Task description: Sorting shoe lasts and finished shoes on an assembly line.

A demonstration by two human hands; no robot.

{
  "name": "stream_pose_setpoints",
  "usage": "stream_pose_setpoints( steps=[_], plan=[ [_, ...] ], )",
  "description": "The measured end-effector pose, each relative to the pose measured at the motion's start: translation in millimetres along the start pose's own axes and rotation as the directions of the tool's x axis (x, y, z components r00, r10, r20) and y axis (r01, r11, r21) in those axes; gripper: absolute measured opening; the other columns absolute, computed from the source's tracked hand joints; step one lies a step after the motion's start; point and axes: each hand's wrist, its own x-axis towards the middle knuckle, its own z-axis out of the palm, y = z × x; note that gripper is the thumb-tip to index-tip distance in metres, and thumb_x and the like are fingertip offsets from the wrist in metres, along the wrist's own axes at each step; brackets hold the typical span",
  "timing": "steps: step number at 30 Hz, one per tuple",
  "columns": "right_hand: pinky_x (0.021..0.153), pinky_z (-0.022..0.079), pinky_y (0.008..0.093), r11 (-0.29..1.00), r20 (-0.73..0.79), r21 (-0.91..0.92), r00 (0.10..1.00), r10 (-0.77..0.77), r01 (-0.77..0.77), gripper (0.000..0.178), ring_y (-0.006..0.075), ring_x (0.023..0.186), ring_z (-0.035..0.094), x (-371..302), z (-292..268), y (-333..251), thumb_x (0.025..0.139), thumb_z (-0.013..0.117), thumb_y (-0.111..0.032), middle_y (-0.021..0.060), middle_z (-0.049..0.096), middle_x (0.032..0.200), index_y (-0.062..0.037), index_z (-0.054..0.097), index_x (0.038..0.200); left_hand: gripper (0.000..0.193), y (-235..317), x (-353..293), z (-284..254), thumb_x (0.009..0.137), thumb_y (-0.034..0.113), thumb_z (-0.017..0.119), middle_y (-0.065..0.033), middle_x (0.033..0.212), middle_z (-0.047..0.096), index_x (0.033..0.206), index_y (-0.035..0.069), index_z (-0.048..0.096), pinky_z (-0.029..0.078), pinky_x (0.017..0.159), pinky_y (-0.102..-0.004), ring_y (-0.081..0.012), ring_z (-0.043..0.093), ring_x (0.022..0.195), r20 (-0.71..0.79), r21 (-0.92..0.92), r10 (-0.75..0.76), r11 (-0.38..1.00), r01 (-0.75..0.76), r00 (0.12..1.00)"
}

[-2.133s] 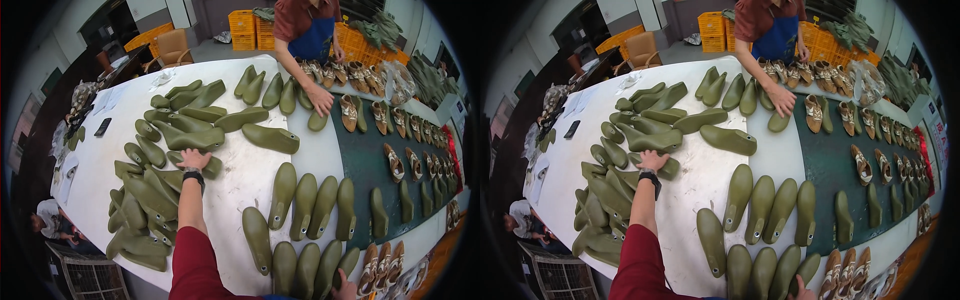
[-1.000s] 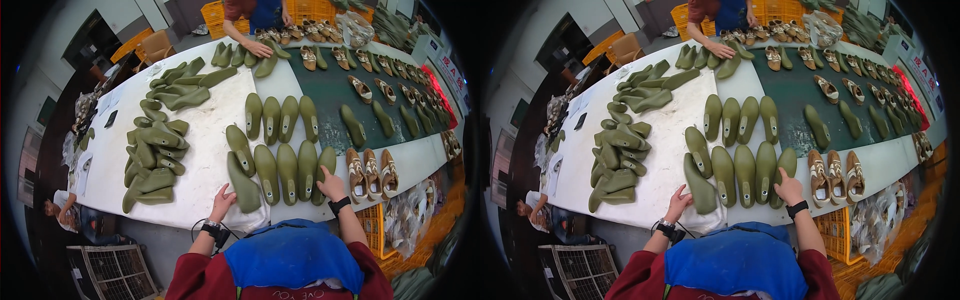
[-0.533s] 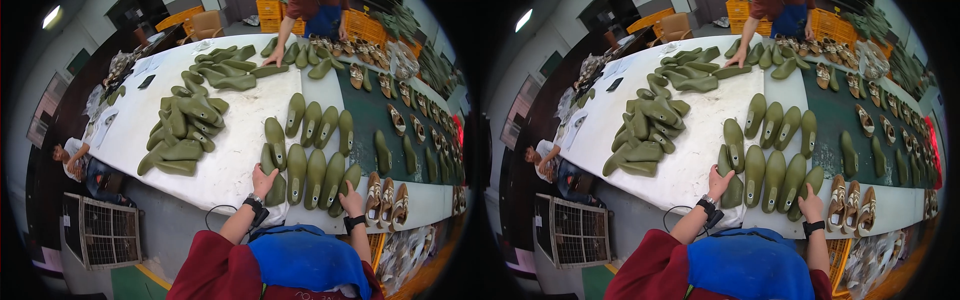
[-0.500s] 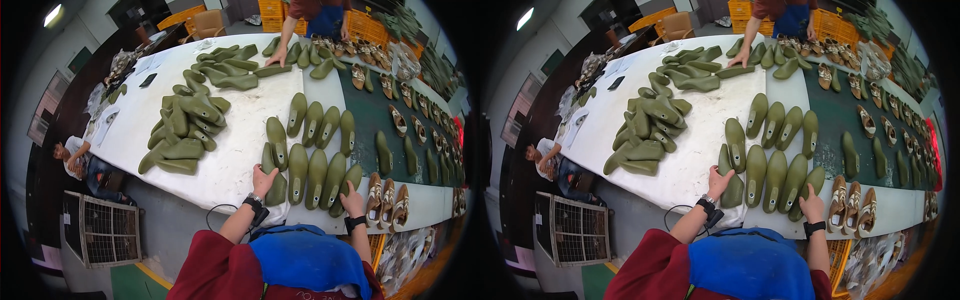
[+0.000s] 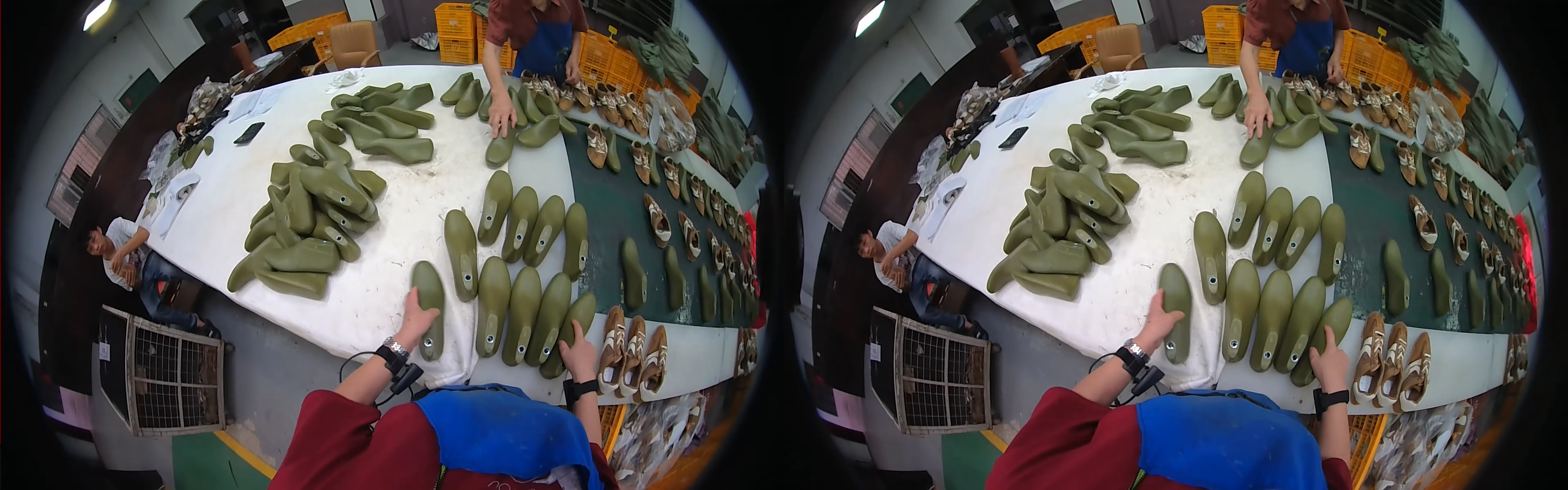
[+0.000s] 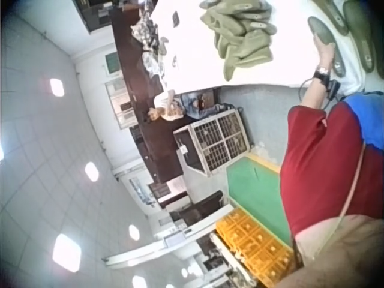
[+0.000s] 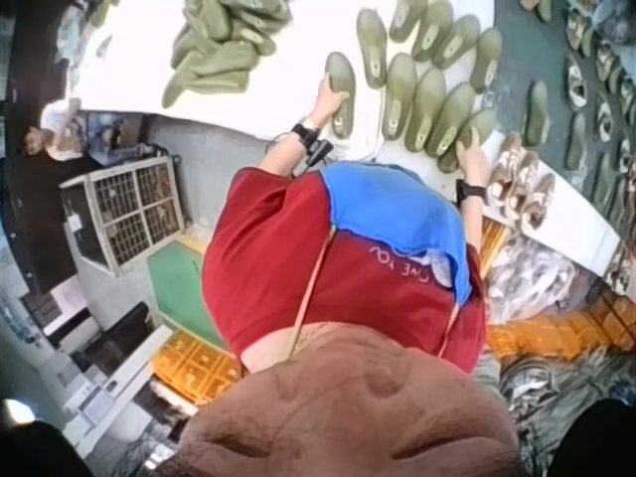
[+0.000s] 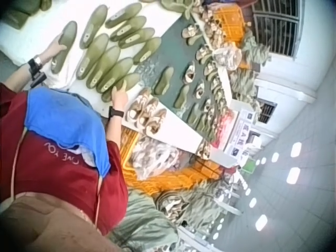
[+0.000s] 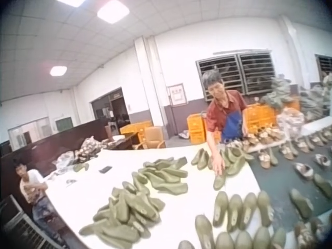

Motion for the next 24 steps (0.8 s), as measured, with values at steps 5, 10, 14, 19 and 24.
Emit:
stream_pose_setpoints(
  steps=[5,10,14,19,24],
  plan=[
    [0.069,0.048,0.0467,0.999,0.007,0.035,0.999,0.04,-0.04,0.063,0.04,0.076,0.06,0.6,2.9,4.2,0.076,0.062,-0.026,0.0235,0.062,0.078,-0.0164,0.036,0.132,0.095,26.1,27.2,14.5,0.073,0.034,0.07,-0.0234,0.138,0.025,0.14,-0.001,0.014,0.026,0.106,-0.0362,-0.0315,0.027,0.128,0.105,0.175,-0.033,0.984,0.014,0.994],
    [0.069,0.048,0.0462,0.994,0.033,-0.051,0.994,0.1,-0.098,0.063,0.0399,0.075,0.06,-2.8,-6.9,-5.9,0.076,0.062,-0.026,0.0233,0.062,0.077,-0.017,0.036,0.132,0.08,80.2,160.4,-107.8,0.065,0.02,0.073,-0.0264,0.123,0.04,0.128,-0.006,0.031,0.031,0.1,-0.0405,-0.0378,0.039,0.115,-0.484,0.327,0.478,0.876,-0.356,0.733],
    [0.069,0.048,0.0466,0.996,0.038,-0.017,0.995,0.088,-0.088,0.063,0.0403,0.075,0.06,-4.0,-2.6,-6.9,0.075,0.062,-0.028,0.0234,0.062,0.078,-0.0195,0.036,0.132,0.086,104.0,216.7,-185.6,0.07,0.031,0.068,-0.029,0.121,0.045,0.136,0.003,0.02,0.037,0.095,-0.0422,-0.0421,0.046,0.11,-0.65,0.266,0.124,0.961,0.071,0.75],
    [0.07,0.048,0.047,0.986,0.084,-0.048,0.983,0.161,-0.158,0.064,0.041,0.076,0.06,-2.7,-7.6,-15.0,0.074,0.063,-0.028,0.0241,0.062,0.079,-0.0213,0.037,0.132,0.075,111.4,223.9,-201.9,0.072,0.032,0.063,-0.0224,0.099,0.061,0.135,0.011,0.028,0.053,0.063,-0.0364,-0.0326,0.063,0.079,-0.585,0.358,0.054,0.912,0.198,0.809],
    [0.068,0.048,0.0469,0.991,0.067,-0.024,0.989,0.13,-0.129,0.067,0.0404,0.073,0.06,-0.9,-6.0,-7.6,0.073,0.064,-0.026,0.0229,0.062,0.076,-0.0197,0.034,0.133,0.064,129.5,146.4,-124.8,0.073,0.03,0.06,-0.024,0.097,0.061,0.129,0.012,0.036,0.047,0.079,-0.0434,-0.0388,0.06,0.088,-0.218,0.591,0.266,0.801,-0.09,0.939]
  ],
)
